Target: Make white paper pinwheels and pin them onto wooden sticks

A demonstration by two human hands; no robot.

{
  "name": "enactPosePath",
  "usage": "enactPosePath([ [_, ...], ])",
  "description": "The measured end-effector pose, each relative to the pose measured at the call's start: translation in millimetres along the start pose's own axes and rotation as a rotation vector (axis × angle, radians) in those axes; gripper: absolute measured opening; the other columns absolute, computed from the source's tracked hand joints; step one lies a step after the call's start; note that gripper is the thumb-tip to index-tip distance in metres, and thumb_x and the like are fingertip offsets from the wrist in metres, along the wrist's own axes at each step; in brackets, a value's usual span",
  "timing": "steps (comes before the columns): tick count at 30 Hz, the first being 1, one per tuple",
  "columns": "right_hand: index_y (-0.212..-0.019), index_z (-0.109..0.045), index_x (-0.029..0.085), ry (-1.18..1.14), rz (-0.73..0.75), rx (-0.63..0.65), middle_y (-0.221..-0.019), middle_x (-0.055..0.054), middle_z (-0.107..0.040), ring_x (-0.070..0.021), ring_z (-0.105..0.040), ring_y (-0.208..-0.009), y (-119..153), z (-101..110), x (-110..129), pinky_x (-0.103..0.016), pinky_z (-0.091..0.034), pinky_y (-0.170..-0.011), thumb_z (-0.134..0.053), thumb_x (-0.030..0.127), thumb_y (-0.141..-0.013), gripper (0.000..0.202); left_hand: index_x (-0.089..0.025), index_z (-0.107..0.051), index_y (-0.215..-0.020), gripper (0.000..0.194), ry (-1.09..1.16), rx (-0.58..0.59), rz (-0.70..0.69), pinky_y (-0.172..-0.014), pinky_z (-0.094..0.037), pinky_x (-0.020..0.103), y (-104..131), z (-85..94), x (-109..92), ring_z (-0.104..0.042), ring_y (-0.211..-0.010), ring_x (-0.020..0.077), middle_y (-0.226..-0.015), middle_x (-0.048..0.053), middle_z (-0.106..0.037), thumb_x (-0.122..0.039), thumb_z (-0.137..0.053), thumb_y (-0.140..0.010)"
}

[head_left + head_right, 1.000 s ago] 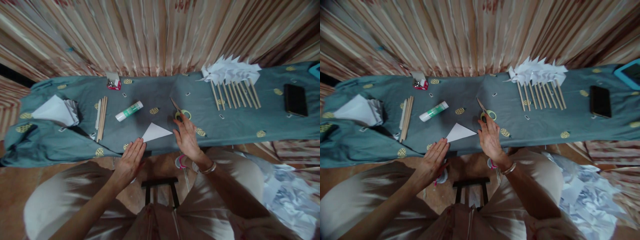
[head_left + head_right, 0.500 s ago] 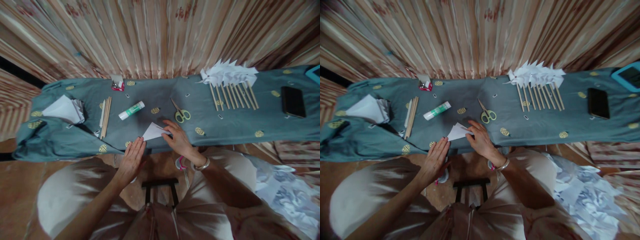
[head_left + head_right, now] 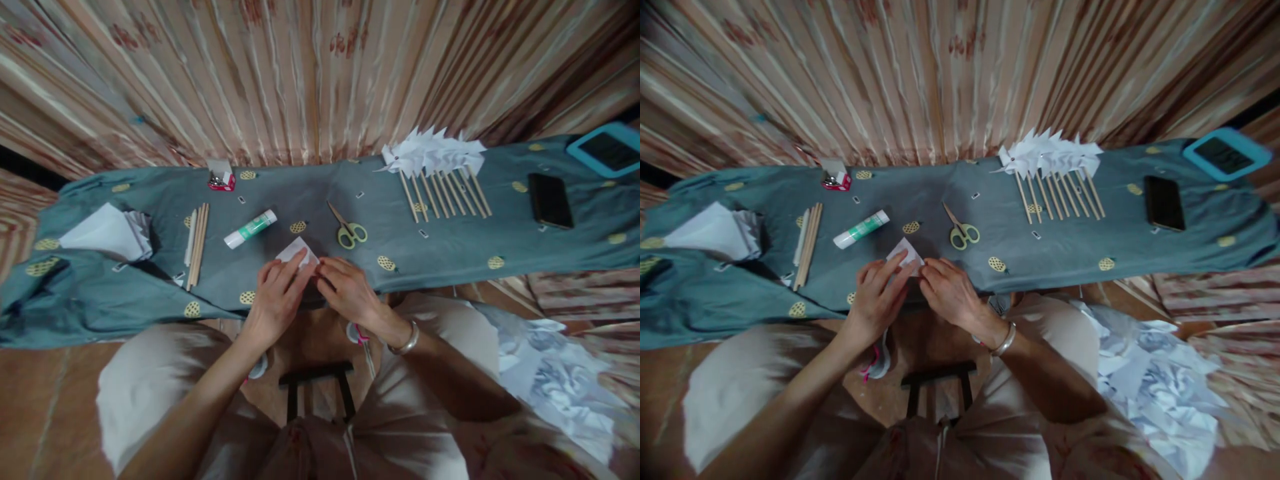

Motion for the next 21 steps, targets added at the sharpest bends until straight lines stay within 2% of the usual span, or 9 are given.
enactPosePath([
  [4,-0.119,-0.067,0.019,-0.001,-0.111,-0.001,-0.125,-0.013,-0.068,-0.025,-0.065,-0.115,7.5,-4.0,-5.0,-0.044,-0.054,-0.103,-0.054,0.017,-0.09,0.032,-0.019,-0.065,-0.12,0.027,-0.041,0.03,0.019,-0.093,-0.041,0.04,-4.7,-13.8,9.8,-0.065,-0.094,0.0203,-0.112,0.008,-0.073,-0.014,-0.049,-0.098],
  [7,-0.132,-0.06,0.018,0.002,-0.113,0.025,-0.135,-0.015,-0.063,-0.0269,-0.061,-0.123,13.8,-5.5,-6.7,-0.047,-0.052,-0.106,-0.051,0.016,-0.091,0.042,-0.02,-0.071,-0.103,0.022,-0.002,0.062,0.015,-0.087,-0.044,0.04,-6.5,-24.1,19.5,-0.064,-0.088,0.0208,-0.096,0.007,-0.075,-0.019,-0.049,-0.098],
  [10,-0.138,-0.055,0.018,0.062,-0.062,0.06,-0.142,-0.017,-0.056,-0.028,-0.056,-0.129,16.1,-2.9,-9.9,-0.05,-0.05,-0.107,-0.045,0.01,-0.091,0.049,-0.019,-0.071,-0.103,0.023,0.026,0.081,0.002,-0.083,-0.047,0.039,-7.5,-27.0,23.5,-0.064,-0.088,0.0212,-0.094,0.007,-0.075,-0.02,-0.048,-0.099],
  [12,-0.141,-0.052,0.019,0.109,0.007,0.091,-0.151,-0.017,-0.047,-0.0294,-0.047,-0.139,14.8,0.2,-12.8,-0.053,-0.047,-0.11,-0.043,0.005,-0.09,0.054,-0.018,-0.071,-0.104,0.023,0.04,0.082,-0.01,-0.083,-0.048,0.039,-6.8,-24.5,22.6,-0.065,-0.089,0.0213,-0.097,0.007,-0.076,-0.021,-0.048,-0.099],
  [15,-0.137,-0.055,0.024,0.161,0.087,0.106,-0.157,-0.014,-0.04,-0.0302,-0.035,-0.147,11.1,5.8,-18.0,-0.057,-0.042,-0.111,-0.042,0.002,-0.091,0.053,-0.017,-0.07,-0.107,0.023,0.078,0.099,-0.031,-0.088,-0.05,0.04,-2.7,-21.1,19.9,-0.067,-0.093,0.0211,-0.104,0.007,-0.077,-0.019,-0.049,-0.1],
  [21,-0.119,-0.065,0.026,0.151,0.12,0.14,-0.152,-0.01,-0.049,-0.0266,-0.044,-0.14,12.1,7.1,-19.8,-0.052,-0.044,-0.108,-0.046,0.019,-0.099,0.028,-0.016,-0.07,-0.105,0.022,0.194,0.095,0.01,-0.097,-0.052,0.044,12.2,-21.0,21.8,-0.071,-0.096,0.0195,-0.109,0.008,-0.076,-0.016,-0.049,-0.099],
])
Point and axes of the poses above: each hand's wrist, its own y-axis away from the middle knuckle, its own z-axis out of the back of the hand, x = y × z, the point moved 5 cm from there along -y, towards the middle knuckle
